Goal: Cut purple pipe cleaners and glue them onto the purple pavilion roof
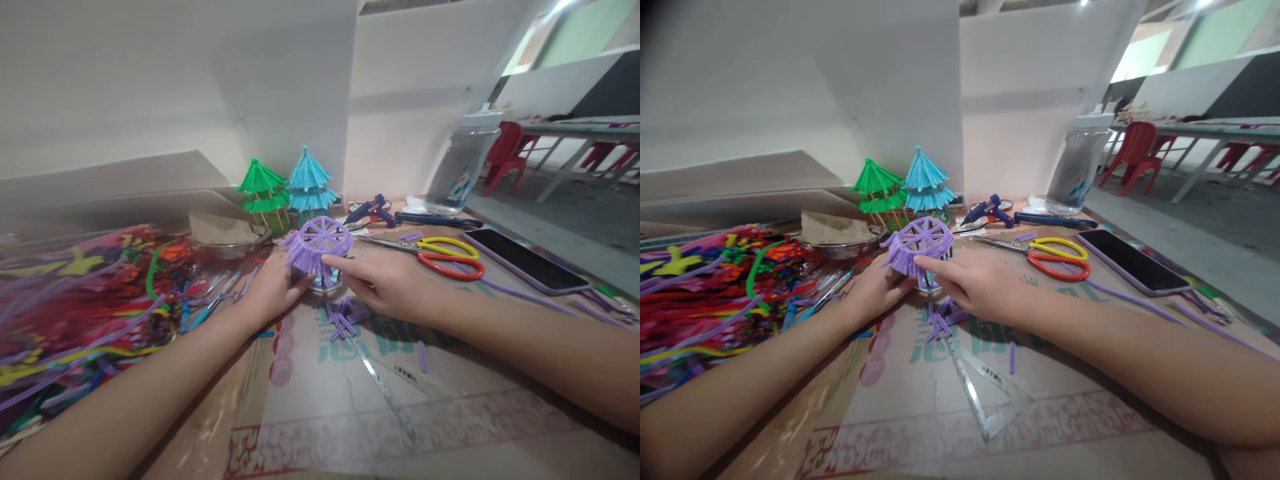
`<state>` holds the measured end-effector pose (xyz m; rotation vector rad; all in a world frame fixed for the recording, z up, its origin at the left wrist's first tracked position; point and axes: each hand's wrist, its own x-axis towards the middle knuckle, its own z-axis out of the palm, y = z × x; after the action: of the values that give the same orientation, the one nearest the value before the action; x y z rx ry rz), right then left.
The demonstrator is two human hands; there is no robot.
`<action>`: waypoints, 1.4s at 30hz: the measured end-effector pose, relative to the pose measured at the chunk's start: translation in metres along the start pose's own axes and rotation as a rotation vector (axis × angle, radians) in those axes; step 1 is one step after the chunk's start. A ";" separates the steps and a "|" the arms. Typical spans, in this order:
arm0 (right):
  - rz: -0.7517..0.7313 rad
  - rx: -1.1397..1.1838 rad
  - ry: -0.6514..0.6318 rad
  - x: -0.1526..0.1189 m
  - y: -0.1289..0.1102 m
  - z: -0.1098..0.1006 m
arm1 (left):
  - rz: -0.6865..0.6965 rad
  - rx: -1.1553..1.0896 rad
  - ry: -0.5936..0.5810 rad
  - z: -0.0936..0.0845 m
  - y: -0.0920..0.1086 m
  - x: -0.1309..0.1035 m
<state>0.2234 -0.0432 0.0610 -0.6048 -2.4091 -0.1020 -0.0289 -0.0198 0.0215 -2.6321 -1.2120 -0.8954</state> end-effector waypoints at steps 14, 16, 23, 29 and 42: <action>0.837 1.123 0.131 0.005 -0.024 0.019 | -0.026 0.019 -0.004 0.001 -0.002 0.001; 0.917 1.329 0.150 0.005 -0.027 0.023 | -0.038 0.044 -0.009 0.000 -0.001 0.001; 0.937 1.596 0.233 0.005 -0.035 0.025 | -0.019 0.078 -0.042 0.000 -0.001 -0.001; 0.931 1.585 0.240 0.005 -0.035 0.026 | 0.050 0.107 -0.016 -0.004 0.003 0.002; 0.919 1.393 0.216 0.000 -0.035 0.029 | -0.006 0.134 0.034 -0.005 0.001 -0.001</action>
<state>0.1910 -0.0679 0.0413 -0.7990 -1.2566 1.5985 -0.0308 -0.0224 0.0255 -2.5003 -1.2274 -0.8262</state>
